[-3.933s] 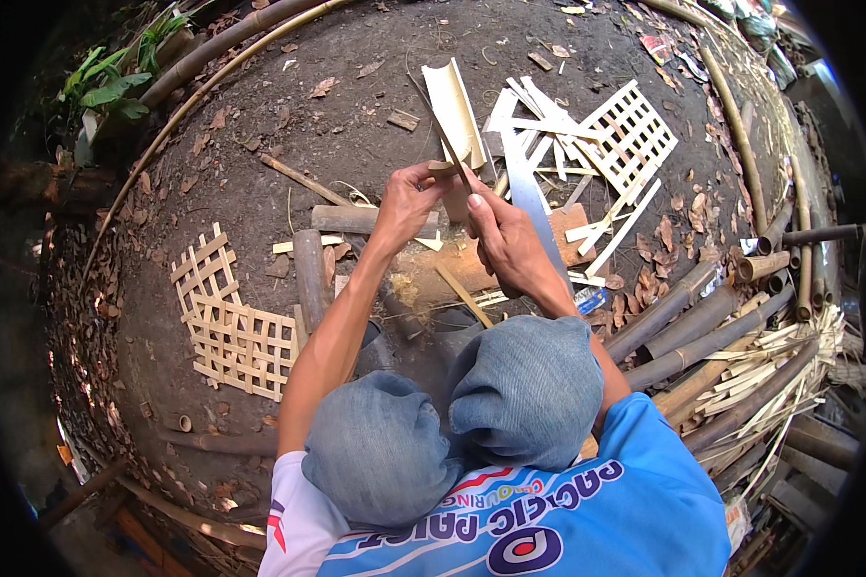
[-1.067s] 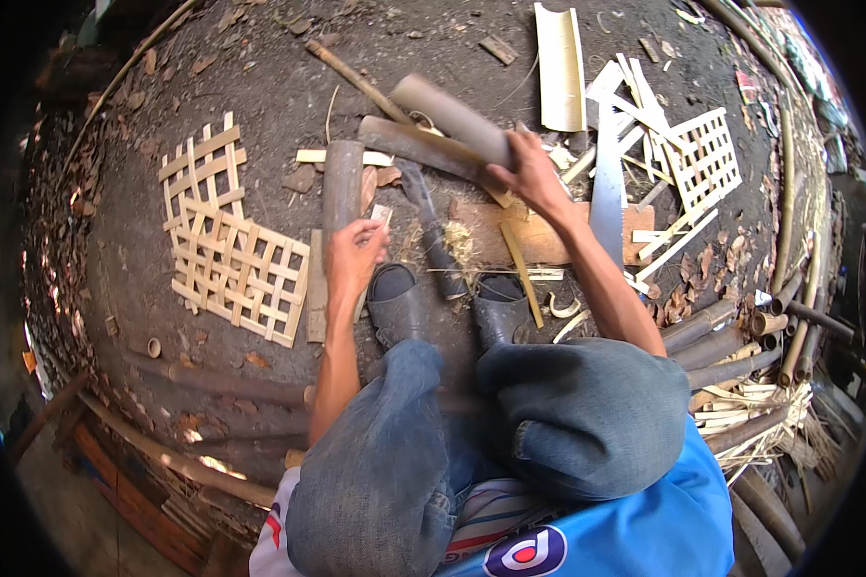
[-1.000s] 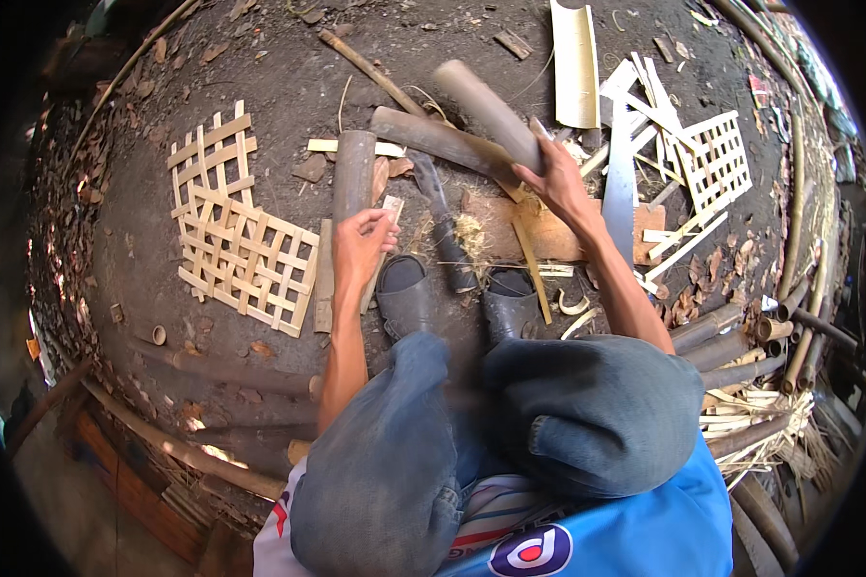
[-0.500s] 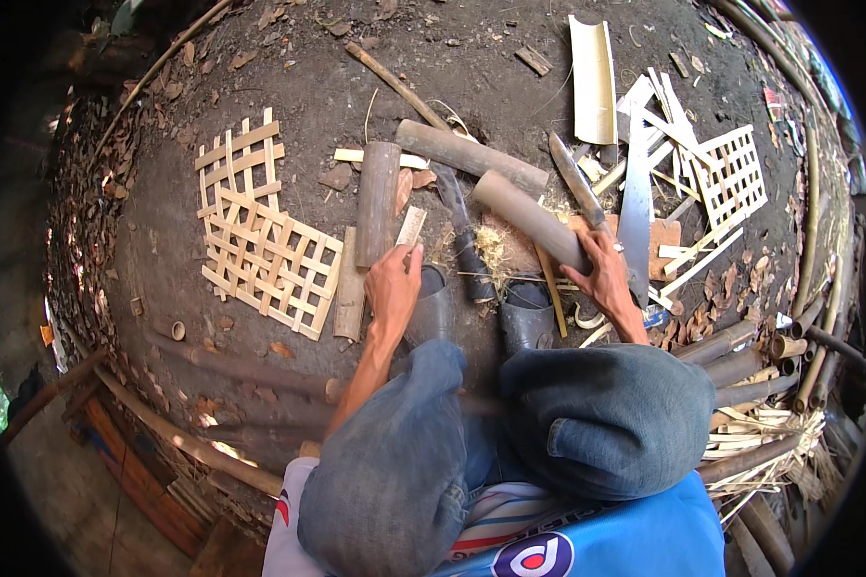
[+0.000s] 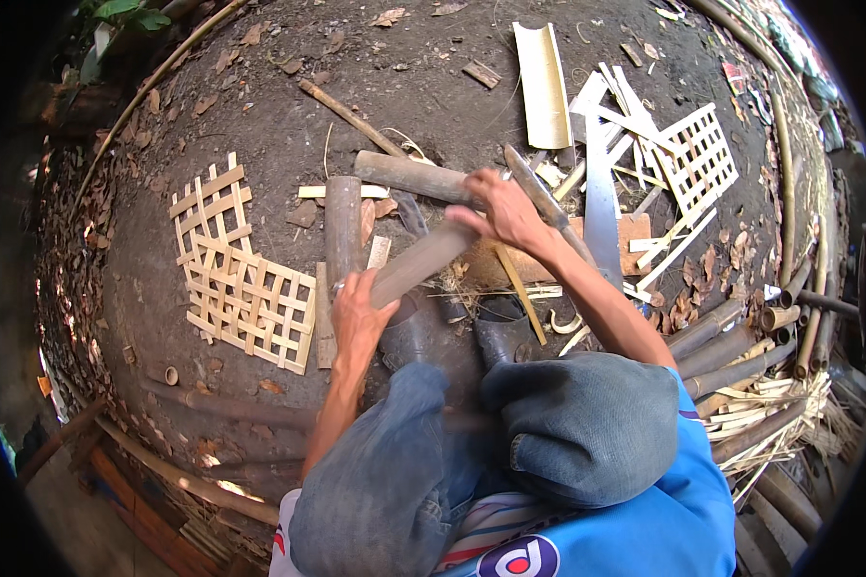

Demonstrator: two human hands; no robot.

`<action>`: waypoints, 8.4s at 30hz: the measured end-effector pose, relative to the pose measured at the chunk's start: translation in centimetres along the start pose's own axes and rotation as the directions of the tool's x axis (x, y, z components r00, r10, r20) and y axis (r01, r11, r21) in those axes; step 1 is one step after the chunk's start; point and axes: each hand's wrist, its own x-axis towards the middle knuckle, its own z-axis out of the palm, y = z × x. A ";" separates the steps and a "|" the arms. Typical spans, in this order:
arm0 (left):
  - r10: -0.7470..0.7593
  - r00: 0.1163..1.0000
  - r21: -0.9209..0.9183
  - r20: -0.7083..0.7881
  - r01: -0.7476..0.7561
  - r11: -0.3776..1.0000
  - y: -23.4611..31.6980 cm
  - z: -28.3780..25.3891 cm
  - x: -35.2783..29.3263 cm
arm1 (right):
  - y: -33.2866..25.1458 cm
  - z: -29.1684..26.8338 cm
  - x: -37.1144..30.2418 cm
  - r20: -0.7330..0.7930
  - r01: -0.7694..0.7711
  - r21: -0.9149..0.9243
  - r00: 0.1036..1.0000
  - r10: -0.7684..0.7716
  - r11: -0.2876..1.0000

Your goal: The person sits on the ground and uses a knife to split bamboo strips. They then weave the strips into a lattice pattern, adjusting and cutting pieces as needed.

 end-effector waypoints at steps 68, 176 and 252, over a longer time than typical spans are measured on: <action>-0.199 0.921 -0.941 0.334 0.339 -0.009 2.1 0.8 3.5 | 2.1 -0.8 -8.6 -0.151 -0.156 0.832 0.860 0.488 0.533; -0.619 0.614 -0.124 -0.489 0.654 0.746 -20.5 -3.5 -2.6 | -5.2 4.5 -9.0 0.420 -0.530 0.646 0.848 0.325 0.549; -0.481 0.806 -0.933 0.345 0.352 -0.080 -4.6 6.4 0.5 | 0.4 3.1 -13.3 -0.224 -0.581 0.640 0.484 0.846 0.502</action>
